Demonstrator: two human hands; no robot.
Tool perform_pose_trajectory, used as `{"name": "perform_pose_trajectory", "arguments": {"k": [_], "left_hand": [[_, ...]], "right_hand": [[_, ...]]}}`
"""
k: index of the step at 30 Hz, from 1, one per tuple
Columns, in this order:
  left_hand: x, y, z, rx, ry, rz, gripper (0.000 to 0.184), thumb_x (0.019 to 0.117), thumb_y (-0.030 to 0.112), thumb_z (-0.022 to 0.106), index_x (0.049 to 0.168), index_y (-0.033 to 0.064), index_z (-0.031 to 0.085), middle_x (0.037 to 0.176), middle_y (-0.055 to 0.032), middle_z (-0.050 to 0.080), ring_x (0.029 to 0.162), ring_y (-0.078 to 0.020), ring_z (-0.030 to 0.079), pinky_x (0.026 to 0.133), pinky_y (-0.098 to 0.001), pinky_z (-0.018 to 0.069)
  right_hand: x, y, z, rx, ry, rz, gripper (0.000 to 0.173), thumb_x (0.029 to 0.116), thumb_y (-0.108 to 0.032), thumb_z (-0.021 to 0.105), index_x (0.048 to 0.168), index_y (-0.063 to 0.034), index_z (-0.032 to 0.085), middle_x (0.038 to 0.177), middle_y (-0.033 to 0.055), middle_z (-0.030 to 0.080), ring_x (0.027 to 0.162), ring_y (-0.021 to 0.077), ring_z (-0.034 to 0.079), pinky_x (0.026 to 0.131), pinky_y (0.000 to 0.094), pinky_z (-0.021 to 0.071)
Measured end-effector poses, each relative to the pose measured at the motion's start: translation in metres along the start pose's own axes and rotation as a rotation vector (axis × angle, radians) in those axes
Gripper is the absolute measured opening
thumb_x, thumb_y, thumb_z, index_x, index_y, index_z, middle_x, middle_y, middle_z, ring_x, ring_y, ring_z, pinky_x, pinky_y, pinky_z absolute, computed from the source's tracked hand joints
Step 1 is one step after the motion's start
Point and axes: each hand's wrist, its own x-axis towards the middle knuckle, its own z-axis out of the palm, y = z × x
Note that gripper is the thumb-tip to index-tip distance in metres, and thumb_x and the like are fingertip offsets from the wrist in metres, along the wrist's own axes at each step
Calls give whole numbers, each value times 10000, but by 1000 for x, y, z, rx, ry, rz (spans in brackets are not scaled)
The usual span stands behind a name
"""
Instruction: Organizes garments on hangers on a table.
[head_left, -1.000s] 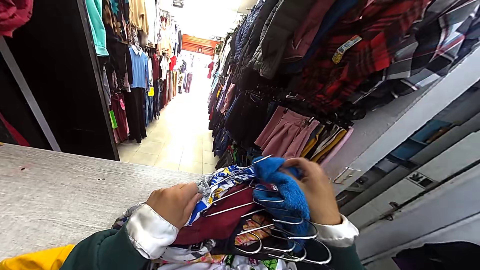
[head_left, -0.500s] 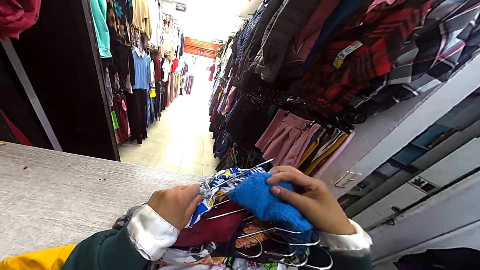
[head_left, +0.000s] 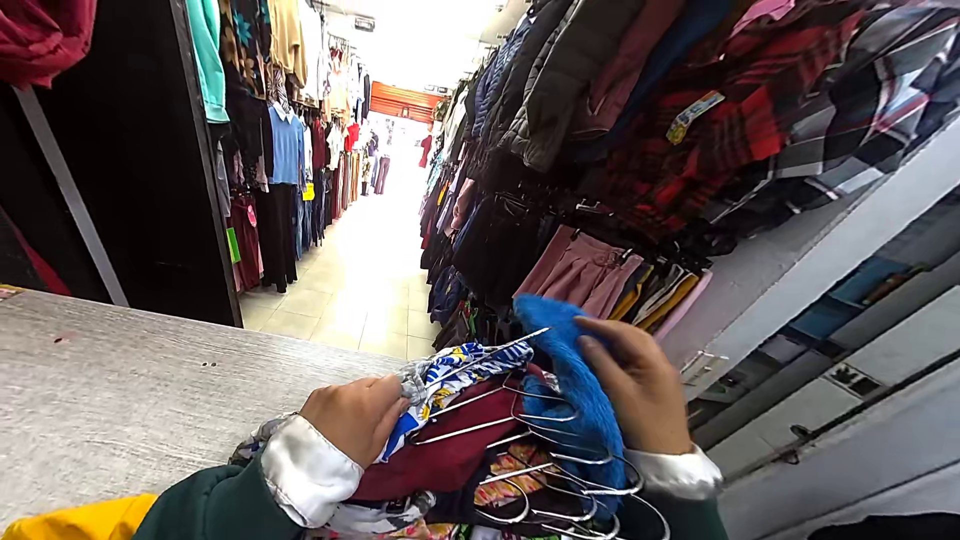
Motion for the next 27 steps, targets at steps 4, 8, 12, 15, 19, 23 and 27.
{"name": "perform_pose_trajectory", "arguments": {"k": [4, 8, 12, 15, 19, 23, 27], "left_hand": [[-1, -2, 3, 0, 31, 18, 319, 1000, 247, 556, 811, 17, 672, 689, -136, 655, 621, -306, 691, 514, -488, 534], [-1, -2, 2, 11, 27, 13, 319, 999, 246, 554, 806, 19, 668, 687, -138, 655, 618, -307, 690, 515, -492, 534], [0, -2, 4, 9, 58, 29, 307, 990, 232, 558, 806, 14, 673, 679, -138, 654, 603, -305, 688, 503, -484, 533], [0, -3, 3, 22, 44, 32, 320, 998, 242, 548, 802, 19, 667, 676, -133, 647, 605, -302, 685, 501, -480, 528], [0, 2, 0, -5, -12, -12, 312, 1000, 232, 555, 830, 0, 679, 715, -157, 670, 655, -337, 704, 547, -511, 539], [-1, -1, 3, 19, 49, 29, 301, 984, 229, 566, 805, 15, 678, 681, -135, 654, 609, -309, 690, 506, -478, 531], [-1, -2, 2, 16, 31, 19, 316, 995, 247, 557, 813, 17, 675, 692, -138, 658, 624, -308, 695, 517, -483, 533]], "right_hand": [[-7, -33, -5, 245, -35, -255, 260, 964, -206, 654, 1196, -123, 737, 1294, 67, 625, 1170, 209, 618, 943, 384, 568], [-6, -31, -1, 57, 21, -235, 268, 998, -202, 614, 1228, -126, 730, 1277, 84, 636, 1131, 182, 635, 904, 359, 568], [-5, -28, -3, 192, -68, -200, 255, 975, -206, 634, 1189, -128, 749, 1264, 76, 647, 1126, 202, 642, 886, 360, 586], [-7, -33, 3, 154, -76, -201, 256, 993, -212, 615, 1204, -147, 745, 1255, 49, 656, 1131, 176, 642, 921, 362, 573], [-7, -5, 4, -26, -147, 109, 253, 973, -123, 616, 1194, -36, 701, 1192, 144, 682, 1117, 251, 652, 968, 488, 528], [-8, -9, 8, 123, -556, 56, 222, 947, -140, 618, 1107, -59, 748, 1154, 85, 715, 1113, 168, 666, 996, 375, 535], [-4, -7, 2, 361, -504, 35, 228, 931, -140, 599, 1065, -86, 776, 1167, 50, 728, 1104, 155, 678, 971, 340, 557]]}}
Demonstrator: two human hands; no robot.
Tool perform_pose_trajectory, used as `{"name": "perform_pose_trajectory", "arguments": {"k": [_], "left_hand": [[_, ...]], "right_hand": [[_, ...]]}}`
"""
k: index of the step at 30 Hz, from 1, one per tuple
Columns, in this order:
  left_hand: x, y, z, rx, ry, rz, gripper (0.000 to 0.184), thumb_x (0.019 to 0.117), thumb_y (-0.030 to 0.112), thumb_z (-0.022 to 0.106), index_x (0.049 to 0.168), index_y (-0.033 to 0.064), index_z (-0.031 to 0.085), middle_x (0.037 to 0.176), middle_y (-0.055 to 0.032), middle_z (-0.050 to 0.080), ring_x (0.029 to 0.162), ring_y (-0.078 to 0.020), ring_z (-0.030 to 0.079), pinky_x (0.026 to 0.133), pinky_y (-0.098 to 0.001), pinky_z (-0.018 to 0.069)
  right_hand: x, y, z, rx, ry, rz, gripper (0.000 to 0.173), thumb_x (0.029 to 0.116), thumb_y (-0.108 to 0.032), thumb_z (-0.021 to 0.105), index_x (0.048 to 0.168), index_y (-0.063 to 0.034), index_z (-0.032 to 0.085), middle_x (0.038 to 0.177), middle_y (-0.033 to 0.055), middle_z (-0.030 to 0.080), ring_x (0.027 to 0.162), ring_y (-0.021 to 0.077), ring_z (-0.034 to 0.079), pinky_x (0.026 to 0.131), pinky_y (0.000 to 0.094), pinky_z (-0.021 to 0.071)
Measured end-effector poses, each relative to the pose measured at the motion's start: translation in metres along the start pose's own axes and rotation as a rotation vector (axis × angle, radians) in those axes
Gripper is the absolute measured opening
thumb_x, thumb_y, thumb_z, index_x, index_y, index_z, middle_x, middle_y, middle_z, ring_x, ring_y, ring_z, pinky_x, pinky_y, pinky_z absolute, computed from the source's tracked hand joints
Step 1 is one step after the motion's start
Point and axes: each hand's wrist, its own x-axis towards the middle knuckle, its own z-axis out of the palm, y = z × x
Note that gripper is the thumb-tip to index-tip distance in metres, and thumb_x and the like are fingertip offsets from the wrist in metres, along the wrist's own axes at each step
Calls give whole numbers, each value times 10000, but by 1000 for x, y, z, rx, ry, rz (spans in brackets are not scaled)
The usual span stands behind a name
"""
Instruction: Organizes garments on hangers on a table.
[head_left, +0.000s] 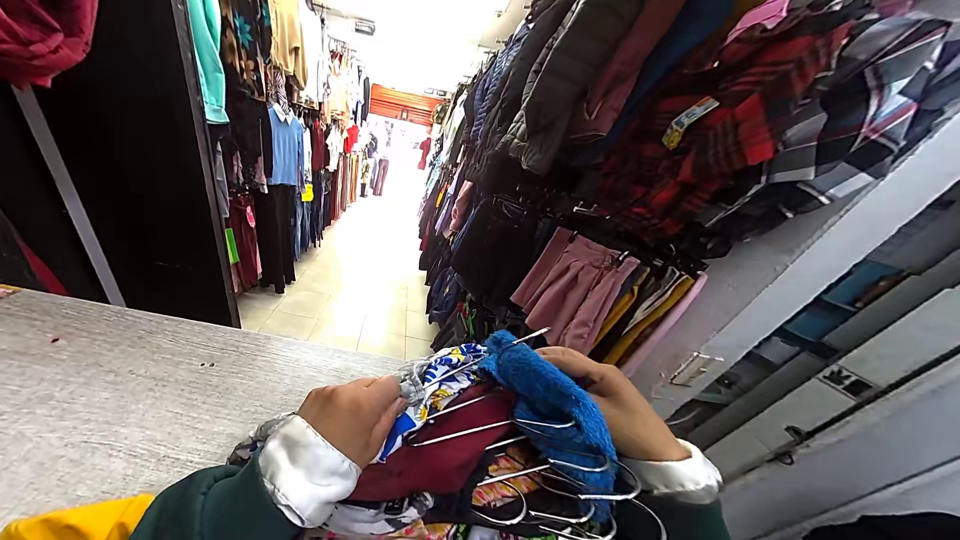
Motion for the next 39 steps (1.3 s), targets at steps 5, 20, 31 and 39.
{"name": "perform_pose_trajectory", "arguments": {"k": [5, 20, 31, 39], "left_hand": [[3, 2, -3, -29, -29, -36, 307, 998, 225, 561, 832, -5, 679, 714, -164, 672, 650, -342, 705, 542, -516, 539], [1, 0, -1, -9, 31, 29, 291, 987, 216, 562, 805, 12, 660, 677, -149, 651, 593, -319, 685, 489, -484, 525], [1, 3, -2, -24, 7, 11, 298, 996, 216, 560, 829, -4, 668, 703, -165, 661, 619, -337, 694, 511, -499, 535], [15, -16, -14, -143, -157, -271, 324, 1027, 235, 576, 939, -49, 704, 858, -210, 709, 841, -372, 717, 775, -572, 559]], "right_hand": [[-5, -27, -5, 241, 367, 49, 267, 895, -60, 524, 1046, -82, 744, 961, -28, 758, 870, 43, 706, 799, 228, 590], [1, -1, -2, 142, 163, 83, 335, 869, -117, 674, 1193, -56, 731, 1216, 91, 711, 1097, 211, 687, 922, 375, 587], [5, 0, 4, 187, -174, 86, 308, 944, -168, 608, 1216, -66, 709, 1186, 32, 719, 1073, 111, 678, 946, 309, 559], [-1, 22, -12, -128, 159, 83, 295, 962, -185, 623, 1227, -103, 722, 1218, 54, 709, 1126, 177, 670, 973, 409, 557]]}}
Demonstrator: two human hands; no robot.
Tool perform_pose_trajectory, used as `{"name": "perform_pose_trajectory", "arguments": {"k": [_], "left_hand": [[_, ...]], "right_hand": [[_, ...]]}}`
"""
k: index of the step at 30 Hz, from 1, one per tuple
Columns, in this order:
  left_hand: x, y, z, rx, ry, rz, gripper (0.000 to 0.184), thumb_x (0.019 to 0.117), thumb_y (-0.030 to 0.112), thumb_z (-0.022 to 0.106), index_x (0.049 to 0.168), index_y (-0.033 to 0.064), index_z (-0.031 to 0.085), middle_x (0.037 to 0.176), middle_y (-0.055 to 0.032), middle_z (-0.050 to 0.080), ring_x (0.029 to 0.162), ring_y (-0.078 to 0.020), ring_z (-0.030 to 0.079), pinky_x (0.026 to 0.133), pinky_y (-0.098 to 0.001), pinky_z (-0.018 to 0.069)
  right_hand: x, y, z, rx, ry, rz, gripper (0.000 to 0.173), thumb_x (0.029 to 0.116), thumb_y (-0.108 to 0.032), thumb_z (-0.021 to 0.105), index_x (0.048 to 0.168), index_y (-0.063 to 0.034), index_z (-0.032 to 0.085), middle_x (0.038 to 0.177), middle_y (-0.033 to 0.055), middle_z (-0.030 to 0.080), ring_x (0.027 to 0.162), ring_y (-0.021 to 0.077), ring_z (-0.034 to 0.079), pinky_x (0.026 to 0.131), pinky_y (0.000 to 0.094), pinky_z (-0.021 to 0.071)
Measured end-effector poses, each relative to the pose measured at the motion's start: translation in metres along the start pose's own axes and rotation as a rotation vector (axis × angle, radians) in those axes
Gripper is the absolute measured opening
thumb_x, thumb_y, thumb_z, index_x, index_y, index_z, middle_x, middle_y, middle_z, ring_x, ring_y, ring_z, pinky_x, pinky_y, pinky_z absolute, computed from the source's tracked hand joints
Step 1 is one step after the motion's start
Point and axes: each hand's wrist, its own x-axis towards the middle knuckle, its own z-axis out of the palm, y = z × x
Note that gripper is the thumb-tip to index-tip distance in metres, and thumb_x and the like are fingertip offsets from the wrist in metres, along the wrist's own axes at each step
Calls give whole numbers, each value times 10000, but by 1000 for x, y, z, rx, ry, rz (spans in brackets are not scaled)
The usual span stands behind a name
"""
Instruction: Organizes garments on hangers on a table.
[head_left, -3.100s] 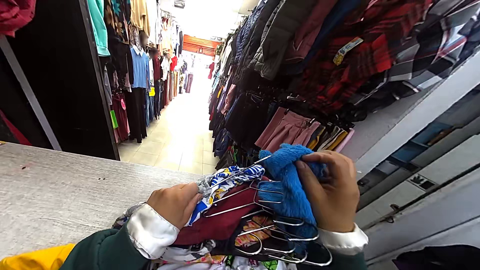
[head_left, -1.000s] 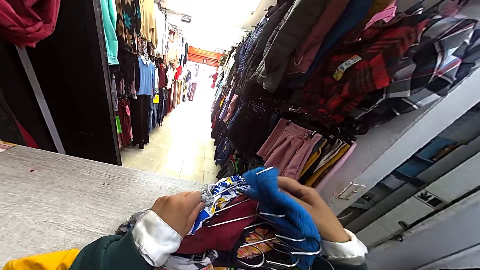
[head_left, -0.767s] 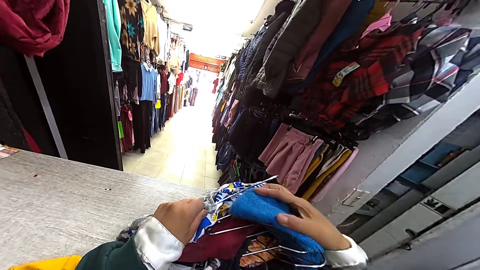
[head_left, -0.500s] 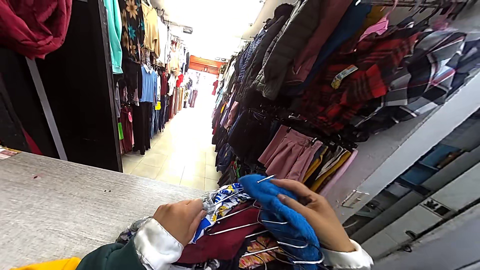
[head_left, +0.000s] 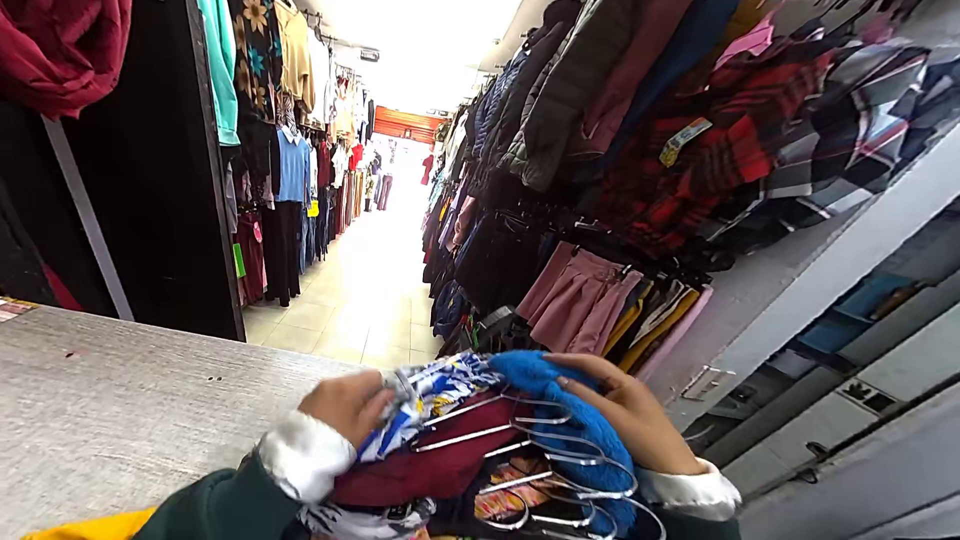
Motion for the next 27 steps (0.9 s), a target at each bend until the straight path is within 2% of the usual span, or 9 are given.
{"name": "perform_pose_trajectory", "arguments": {"k": [4, 7, 11, 13, 15, 18, 21, 24, 27], "left_hand": [[29, -62, 1, 19, -108, -344, 349, 1061, 265, 575, 1013, -61, 689, 955, -268, 688, 966, -423, 670, 898, -623, 491], [39, -117, 22, 107, -296, -455, 426, 1080, 323, 517, 1167, -60, 683, 1173, -298, 673, 1166, -434, 627, 1040, -607, 445], [39, -78, 5, 192, -558, -598, 452, 1117, 278, 416, 1348, -69, 593, 1438, -304, 538, 1405, -416, 466, 1184, -541, 288], [31, -76, -1, 172, -404, -511, 402, 1094, 248, 487, 1302, -64, 630, 1365, -299, 592, 1335, -420, 530, 1148, -543, 352], [20, -71, -8, 32, -49, -244, 288, 1035, 180, 602, 1189, -43, 697, 1221, -265, 659, 1162, -397, 636, 1027, -559, 491], [-1, -18, -10, -61, 164, 137, 175, 978, 151, 649, 1063, 37, 752, 1096, -121, 728, 1002, -231, 712, 873, -448, 598], [-10, 3, 10, -42, -117, 103, 265, 971, 204, 675, 1139, 9, 736, 1177, -177, 710, 1145, -308, 673, 1014, -513, 521], [-3, 2, 11, -42, -228, -6, 210, 995, 103, 627, 1098, -44, 737, 1118, -220, 721, 1119, -347, 678, 1026, -508, 498], [2, -1, 7, -29, -293, -43, 210, 989, 92, 640, 1096, -68, 724, 1089, -238, 712, 1082, -351, 676, 1007, -483, 497]], "right_hand": [[-7, -5, -13, -52, 167, 72, 323, 993, -173, 605, 1303, -124, 681, 1259, 73, 685, 1115, 215, 667, 950, 498, 543], [-5, -12, -11, -76, 159, 39, 321, 980, -209, 627, 1292, -168, 694, 1279, 35, 675, 1151, 187, 651, 964, 485, 542], [-1, -14, -4, -110, 115, -29, 303, 954, -201, 654, 1247, -155, 719, 1269, 38, 680, 1168, 188, 643, 966, 480, 541], [-2, -12, -5, -125, 117, -27, 302, 963, -210, 645, 1253, -166, 717, 1277, 31, 677, 1177, 185, 638, 969, 485, 536], [0, -11, -7, -131, 147, -30, 318, 979, -236, 624, 1280, -172, 702, 1298, 30, 666, 1194, 179, 631, 981, 478, 536], [-2, -30, -6, -56, 249, -85, 346, 968, -235, 611, 1290, -134, 687, 1289, 44, 665, 1173, 166, 633, 980, 428, 537], [-12, -50, -8, 60, 159, -221, 367, 965, -241, 596, 1310, -144, 678, 1338, 23, 635, 1190, 178, 628, 957, 378, 564], [-14, -49, -6, 82, -62, -353, 297, 942, -206, 647, 1223, -185, 740, 1323, 18, 643, 1189, 206, 632, 940, 385, 589], [-9, -35, -2, -254, 87, -265, 281, 943, -135, 620, 1192, -147, 748, 1252, 69, 668, 1091, 217, 663, 870, 450, 575]]}}
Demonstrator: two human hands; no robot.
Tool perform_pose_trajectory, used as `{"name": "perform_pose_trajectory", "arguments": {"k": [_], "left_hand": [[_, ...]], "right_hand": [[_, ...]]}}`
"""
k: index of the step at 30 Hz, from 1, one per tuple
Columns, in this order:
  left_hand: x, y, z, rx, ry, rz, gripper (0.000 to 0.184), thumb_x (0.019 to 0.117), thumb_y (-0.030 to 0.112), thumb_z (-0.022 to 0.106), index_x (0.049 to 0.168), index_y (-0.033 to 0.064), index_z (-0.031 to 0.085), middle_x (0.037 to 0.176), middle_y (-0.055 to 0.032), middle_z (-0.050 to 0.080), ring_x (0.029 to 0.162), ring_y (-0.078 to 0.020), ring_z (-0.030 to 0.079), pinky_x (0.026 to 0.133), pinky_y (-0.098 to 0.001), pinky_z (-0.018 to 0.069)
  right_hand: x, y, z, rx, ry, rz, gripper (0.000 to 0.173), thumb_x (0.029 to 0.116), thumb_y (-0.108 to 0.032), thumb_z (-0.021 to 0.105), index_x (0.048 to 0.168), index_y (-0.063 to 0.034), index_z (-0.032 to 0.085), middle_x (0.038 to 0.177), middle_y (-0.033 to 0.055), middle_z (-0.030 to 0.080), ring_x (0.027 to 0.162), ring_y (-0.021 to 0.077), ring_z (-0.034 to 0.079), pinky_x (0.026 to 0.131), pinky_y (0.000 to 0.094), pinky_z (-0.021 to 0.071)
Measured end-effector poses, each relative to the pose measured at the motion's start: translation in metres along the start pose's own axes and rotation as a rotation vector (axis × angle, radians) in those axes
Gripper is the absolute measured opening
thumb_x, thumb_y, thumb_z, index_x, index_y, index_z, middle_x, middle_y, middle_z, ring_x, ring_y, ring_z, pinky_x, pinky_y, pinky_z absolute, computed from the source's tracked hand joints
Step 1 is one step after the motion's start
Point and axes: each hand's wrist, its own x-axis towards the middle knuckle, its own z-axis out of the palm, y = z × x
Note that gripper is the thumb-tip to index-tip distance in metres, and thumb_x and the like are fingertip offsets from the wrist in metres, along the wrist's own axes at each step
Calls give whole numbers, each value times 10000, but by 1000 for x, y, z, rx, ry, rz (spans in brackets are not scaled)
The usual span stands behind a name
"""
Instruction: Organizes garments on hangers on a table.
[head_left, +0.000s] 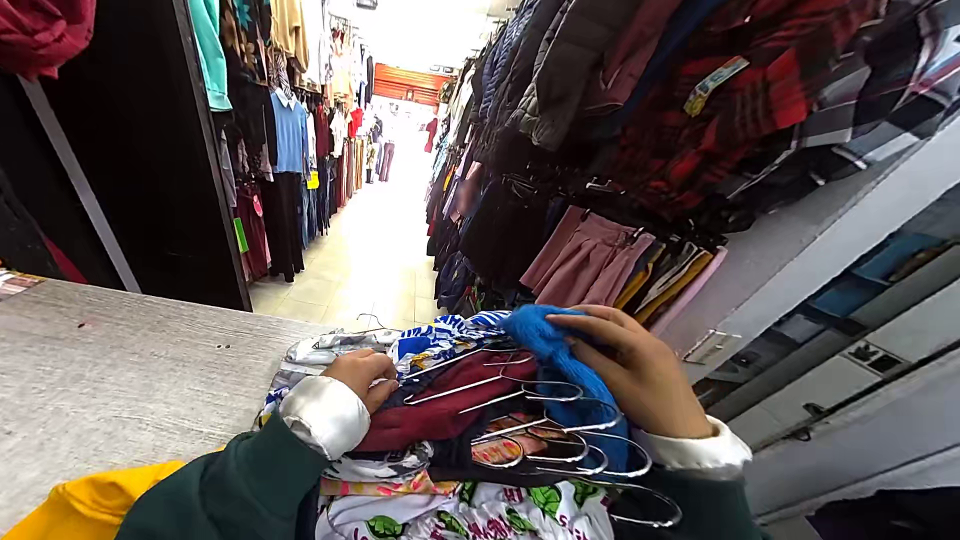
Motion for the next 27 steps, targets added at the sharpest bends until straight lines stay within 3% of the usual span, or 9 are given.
{"name": "perform_pose_trajectory", "arguments": {"k": [2, 7, 9, 11, 16, 18, 19, 21, 27], "left_hand": [[3, 1, -4, 13, -56, -65, 260, 988, 122, 665, 1164, -67, 700, 1150, -245, 690, 1113, -347, 659, 1027, -459, 488], [3, -7, 1, 73, 38, -13, 211, 996, 69, 614, 1127, -54, 724, 1140, -245, 695, 1116, -377, 664, 1015, -518, 500], [3, -17, 9, 98, 202, 75, 159, 972, 31, 624, 1045, -52, 738, 1038, -232, 710, 1030, -382, 692, 942, -542, 542], [6, -23, 12, 92, 267, 68, 145, 975, 26, 626, 1035, -53, 732, 1031, -230, 704, 1025, -383, 688, 937, -539, 542], [14, -29, 0, 15, 69, -131, 332, 920, 174, 777, 1163, -38, 699, 1165, -234, 679, 1133, -362, 641, 1031, -514, 482], [16, 1, -14, 94, -74, -316, 359, 965, 144, 721, 1281, -18, 668, 1313, -223, 646, 1293, -359, 566, 1140, -508, 374], [16, 3, -15, 118, -76, -331, 346, 991, 147, 686, 1297, -14, 664, 1331, -221, 645, 1313, -360, 561, 1153, -509, 360], [19, -27, -9, 97, 73, -205, 312, 1008, 152, 659, 1248, -46, 684, 1253, -254, 680, 1226, -396, 628, 1092, -558, 428], [39, -95, -1, 78, 149, -303, 328, 1019, 79, 601, 1314, -63, 624, 1335, -298, 606, 1290, -445, 560, 1106, -573, 419]], "right_hand": [[0, 11, -2, -73, 94, 68, 281, 935, -137, 622, 1183, -103, 750, 1251, 148, 657, 1109, 298, 647, 875, 546, 540], [0, -10, -2, 402, -11, 1, 266, 949, -180, 641, 1192, -161, 747, 1319, 15, 647, 1168, 191, 645, 919, 369, 596], [3, -8, 5, 290, -18, 24, 251, 953, -139, 637, 1175, -143, 754, 1277, 26, 668, 1120, 171, 667, 883, 359, 605], [6, 3, 12, 75, 71, 66, 259, 942, -116, 639, 1176, -102, 749, 1247, 111, 668, 1106, 245, 658, 873, 480, 563], [6, -9, 11, 459, -37, 45, 239, 938, -171, 653, 1151, -169, 763, 1278, 10, 672, 1151, 180, 654, 915, 366, 598], [8, -7, 19, 288, -78, 45, 245, 934, -115, 656, 1147, -160, 770, 1258, 31, 678, 1129, 174, 663, 914, 376, 593], [8, -1, 24, 139, -60, 60, 242, 930, -67, 666, 1143, -119, 769, 1238, 101, 680, 1111, 246, 666, 904, 468, 572], [8, 10, 27, -45, 14, 113, 230, 932, -33, 661, 1141, -47, 756, 1209, 214, 673, 1103, 381, 654, 896, 612, 524], [7, 12, 0, -30, 211, 182, 291, 988, -205, 593, 1218, -88, 726, 1296, 155, 647, 1226, 291, 601, 1011, 521, 492]]}}
